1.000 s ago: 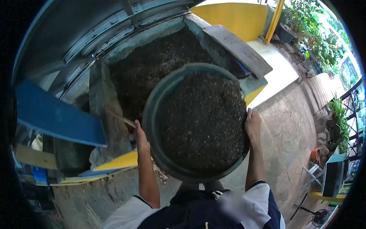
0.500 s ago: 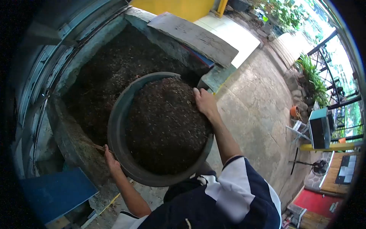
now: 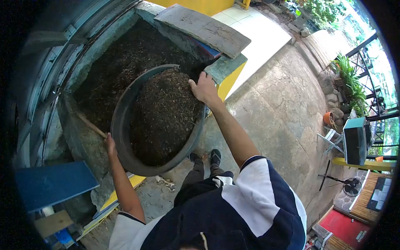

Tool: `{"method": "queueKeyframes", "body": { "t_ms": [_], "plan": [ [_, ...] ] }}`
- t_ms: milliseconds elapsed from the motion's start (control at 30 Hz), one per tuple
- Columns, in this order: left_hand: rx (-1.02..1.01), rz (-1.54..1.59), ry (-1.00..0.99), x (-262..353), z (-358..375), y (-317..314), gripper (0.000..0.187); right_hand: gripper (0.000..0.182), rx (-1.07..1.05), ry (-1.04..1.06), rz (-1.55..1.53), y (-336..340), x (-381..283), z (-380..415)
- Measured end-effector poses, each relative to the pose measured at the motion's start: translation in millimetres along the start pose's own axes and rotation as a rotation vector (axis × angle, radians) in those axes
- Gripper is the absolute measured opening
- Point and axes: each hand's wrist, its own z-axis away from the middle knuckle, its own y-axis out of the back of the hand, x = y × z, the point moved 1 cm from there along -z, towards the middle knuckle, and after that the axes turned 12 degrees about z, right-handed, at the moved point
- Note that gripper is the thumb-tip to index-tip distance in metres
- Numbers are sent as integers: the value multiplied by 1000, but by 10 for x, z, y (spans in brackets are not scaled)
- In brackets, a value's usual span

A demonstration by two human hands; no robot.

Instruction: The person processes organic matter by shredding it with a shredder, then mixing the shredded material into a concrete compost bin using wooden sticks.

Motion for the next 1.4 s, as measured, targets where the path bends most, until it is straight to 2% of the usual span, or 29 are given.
{"method": "queueKeyframes", "body": {
  "t_ms": [33, 100, 133, 167, 233, 267, 333, 400, 467, 533, 567, 600, 633, 667, 700, 767, 800, 867, 900, 967, 1000, 1033, 1067, 1100, 1167, 1200, 1233, 1267, 1400],
  "plan": [
    [19, 8, -17, 37, 51, 51, 73, 57, 205, 81, 76, 53, -99, 0],
    [10, -98, -285, 141, 184, 98, 68, 54, 304, 162, 62, 200, -363, 90],
    [22, -61, -489, 182, 420, 101, 63, 50, 360, 323, 22, 335, -531, 178],
    [34, -53, -503, 244, 552, 139, 63, 47, 417, 485, -17, 432, -693, 247],
    [-137, -195, -448, 294, 652, 208, 58, 41, 216, 626, -23, 535, -991, 328],
    [-125, -184, -465, 299, 708, 232, 58, 32, 60, 622, 62, 624, -1110, 409],
    [-238, -341, -576, 278, 784, 215, 54, 29, 49, 655, 82, 537, -1204, 500],
    [-317, -222, -605, 291, 1095, 286, 50, 27, 26, 681, 114, 292, -1150, 603],
    [-396, -94, -649, 466, 1433, 377, 46, 24, 669, 940, 34, 131, -1089, 747],
    [-613, 196, -345, 526, 1573, 347, 35, 22, 676, 962, -4, 167, -1095, 973],
    [-616, 204, -360, 525, 1576, 311, 35, 24, 667, 980, -50, 196, -1126, 1042],
    [-708, 387, -224, 489, 1572, 277, 29, 24, 677, 975, -37, 254, -1156, 1119],
    [-797, 567, -81, 454, 1563, 245, 23, 36, 244, 851, 121, 279, -1200, 1171],
    [-846, 639, -128, 427, 1539, 168, 18, 53, -183, 695, 264, 257, -1240, 1201],
    [-861, 639, -134, 457, 1589, 92, 18, 53, -172, 684, 271, 226, -1273, 1190],
    [-881, 722, -182, 544, 1828, -91, 16, 70, -287, 591, 426, 121, -1227, 1114],
    [-874, 717, -249, 605, 1935, -173, 17, 70, -281, 562, 434, 54, -1180, 1137],
    [-902, 764, -301, 541, 1927, -229, 19, 60, 176, 701, 176, -85, -1202, 1282],
    [-896, 817, -348, 503, 1948, -256, 21, 60, 180, 676, 190, -109, -1237, 1338],
    [-961, 842, -314, 535, 2083, -289, 25, 57, 358, 842, -25, -63, -1328, 1464],
    [-950, 846, -396, 536, 2147, -322, 27, 52, 294, 759, -169, -64, -1372, 1534],
    [-938, 851, -478, 544, 2207, -337, 28, 52, 296, 746, -154, -23, -1381, 1601],
    [-989, 826, -523, 556, 2266, -340, 36, 48, 109, 579, -306, 26, -1368, 1662],
    [-1007, 830, -515, 554, 2288, -392, 36, 45, -73, 405, -454, 43, -1341, 1706],
    [-945, 607, -851, 555, 2354, -452, 46, 40, -50, 356, -503, -49, -1267, 1740],
    [-864, 503, -963, 619, 2448, -387, 53, 37, -23, 291, -640, -135, -1204, 1720],
    [-859, 502, -959, 664, 2549, -341, 53, 34, 4, 224, -776, -210, -1123, 1704],
    [-894, 463, -999, 701, 2666, -307, 52, 33, 6, 177, -775, -259, -1006, 1695],
    [-960, 366, -1050, 745, 3009, -318, 49, 22, -104, 216, -827, -74, -718, 1781]
  ]
}}
